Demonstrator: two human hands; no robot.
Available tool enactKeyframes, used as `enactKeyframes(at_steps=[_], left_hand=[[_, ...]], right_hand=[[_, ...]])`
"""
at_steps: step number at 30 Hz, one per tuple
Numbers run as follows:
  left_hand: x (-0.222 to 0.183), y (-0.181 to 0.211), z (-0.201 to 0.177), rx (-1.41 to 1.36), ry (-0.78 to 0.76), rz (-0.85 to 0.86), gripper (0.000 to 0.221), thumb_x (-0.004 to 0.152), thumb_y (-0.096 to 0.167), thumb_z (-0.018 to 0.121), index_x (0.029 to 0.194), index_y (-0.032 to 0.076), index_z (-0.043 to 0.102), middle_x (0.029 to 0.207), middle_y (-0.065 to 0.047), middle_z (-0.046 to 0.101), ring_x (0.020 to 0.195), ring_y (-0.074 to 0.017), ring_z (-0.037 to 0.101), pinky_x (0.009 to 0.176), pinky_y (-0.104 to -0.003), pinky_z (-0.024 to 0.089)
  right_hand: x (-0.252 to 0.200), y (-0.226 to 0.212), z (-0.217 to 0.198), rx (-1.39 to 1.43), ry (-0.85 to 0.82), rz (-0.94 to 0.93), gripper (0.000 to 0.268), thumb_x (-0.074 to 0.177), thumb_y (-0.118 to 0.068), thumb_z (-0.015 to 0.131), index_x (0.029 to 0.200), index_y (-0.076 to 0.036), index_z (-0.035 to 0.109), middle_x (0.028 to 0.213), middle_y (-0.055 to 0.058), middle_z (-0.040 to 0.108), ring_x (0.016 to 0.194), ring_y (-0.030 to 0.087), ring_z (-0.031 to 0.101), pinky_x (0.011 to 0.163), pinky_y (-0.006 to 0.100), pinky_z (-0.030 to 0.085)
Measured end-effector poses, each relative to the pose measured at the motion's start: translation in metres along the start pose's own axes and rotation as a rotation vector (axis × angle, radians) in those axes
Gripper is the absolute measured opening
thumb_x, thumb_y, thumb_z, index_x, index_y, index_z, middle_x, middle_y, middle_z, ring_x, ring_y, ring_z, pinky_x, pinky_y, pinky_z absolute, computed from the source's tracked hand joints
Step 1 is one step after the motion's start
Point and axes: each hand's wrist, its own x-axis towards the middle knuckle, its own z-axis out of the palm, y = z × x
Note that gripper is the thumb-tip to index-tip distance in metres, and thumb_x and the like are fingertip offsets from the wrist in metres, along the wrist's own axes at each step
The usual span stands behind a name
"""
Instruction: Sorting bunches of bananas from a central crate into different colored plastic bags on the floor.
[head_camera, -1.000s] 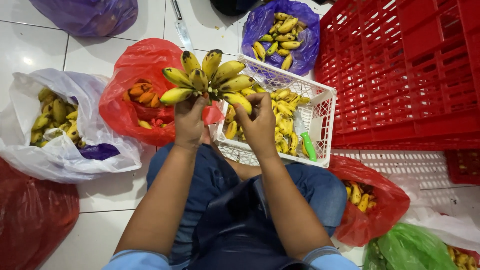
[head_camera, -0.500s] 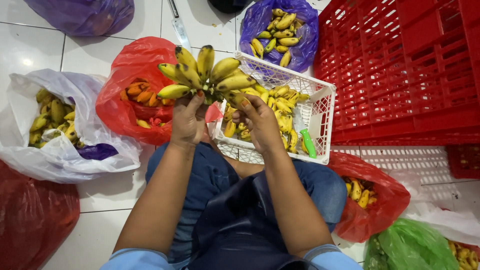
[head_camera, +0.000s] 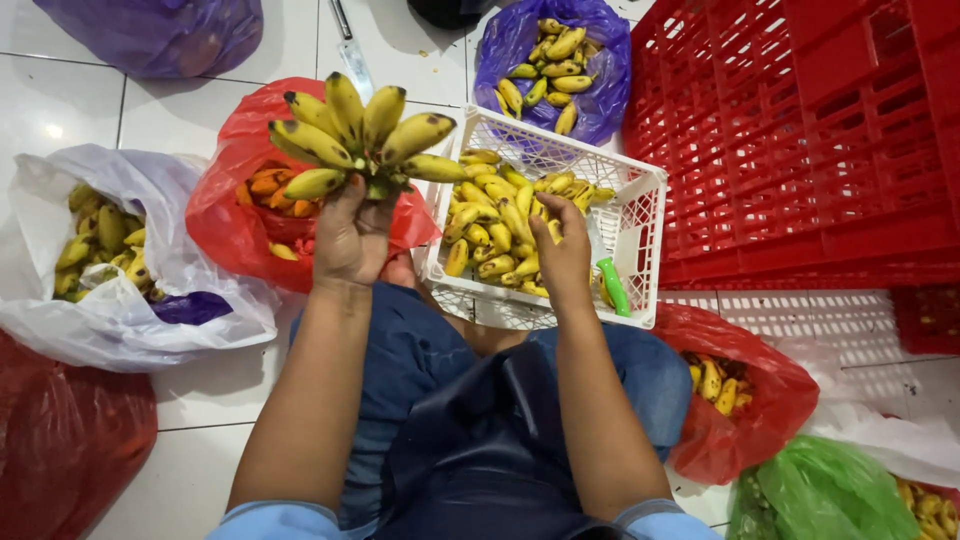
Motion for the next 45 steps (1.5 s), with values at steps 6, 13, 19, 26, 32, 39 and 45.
enactKeyframes(at_steps=[6,13,19,26,32,39,45], left_hand=[[-0.009,0.0,0.011,0.031,-0.154,-0.023,0.03,0.095,0.006,0.061,0.124,-0.003,0.063,0.121,-0.02,0.067,0.118,-0.036,0.066,0.109,-0.056,0.05],[-0.009,-0.01,-0.005,0.036,-0.207,-0.061,0.044,0.088,-0.001,0.066,0.131,0.0,0.058,0.126,-0.017,0.065,0.117,-0.037,0.065,0.105,-0.057,0.052],[-0.013,-0.008,-0.007,0.032,-0.236,-0.108,0.044,0.089,0.0,0.066,0.132,0.005,0.06,0.125,-0.012,0.067,0.117,-0.0329,0.066,0.102,-0.057,0.053],[-0.02,-0.006,-0.005,0.072,-0.24,-0.101,0.043,0.088,-0.005,0.066,0.13,0.003,0.061,0.124,-0.011,0.067,0.115,-0.0288,0.066,0.101,-0.05,0.055],[-0.012,-0.026,-0.025,0.216,-0.184,-0.076,0.047,0.088,-0.005,0.068,0.133,0.002,0.058,0.124,-0.009,0.064,0.112,-0.024,0.065,0.099,-0.046,0.056],[-0.012,-0.035,-0.012,0.422,-0.018,0.048,0.042,0.085,-0.007,0.073,0.124,0.003,0.063,0.109,-0.005,0.069,0.098,-0.0139,0.064,0.089,-0.033,0.059],[-0.012,-0.037,-0.011,0.466,-0.064,0.188,0.041,0.084,-0.008,0.074,0.122,0.004,0.063,0.108,-0.008,0.067,0.099,-0.0183,0.065,0.082,-0.032,0.06]], right_hand=[[-0.023,-0.125,0.0,0.292,-0.128,-0.281,0.043,0.097,-0.028,0.067,0.134,-0.009,0.058,0.127,0.015,0.058,0.108,0.022,0.059,0.095,0.036,0.051],[-0.029,-0.13,0.01,0.333,-0.191,-0.34,0.04,0.093,-0.015,0.073,0.127,0.001,0.06,0.115,0.017,0.057,0.102,0.028,0.064,0.09,0.037,0.056],[-0.044,-0.133,0.006,0.268,-0.165,-0.436,0.033,0.092,-0.01,0.073,0.12,0.002,0.06,0.11,0.016,0.055,0.106,0.028,0.063,0.092,0.037,0.057],[-0.048,-0.13,0.006,0.264,-0.214,-0.404,0.04,0.093,-0.013,0.072,0.126,0.0,0.054,0.118,0.018,0.054,0.114,0.03,0.061,0.099,0.04,0.053],[-0.041,-0.11,0.008,0.262,-0.203,-0.274,0.037,0.092,-0.011,0.074,0.122,0.002,0.057,0.12,0.023,0.062,0.118,0.034,0.062,0.094,0.04,0.055],[-0.045,-0.098,0.022,0.188,-0.139,-0.209,0.035,0.09,-0.009,0.076,0.116,0.004,0.057,0.119,0.028,0.066,0.116,0.038,0.064,0.089,0.04,0.057],[-0.054,-0.115,0.039,0.132,-0.099,-0.316,0.036,0.086,-0.006,0.079,0.11,0.005,0.055,0.114,0.028,0.062,0.106,0.042,0.067,0.085,0.042,0.06]])
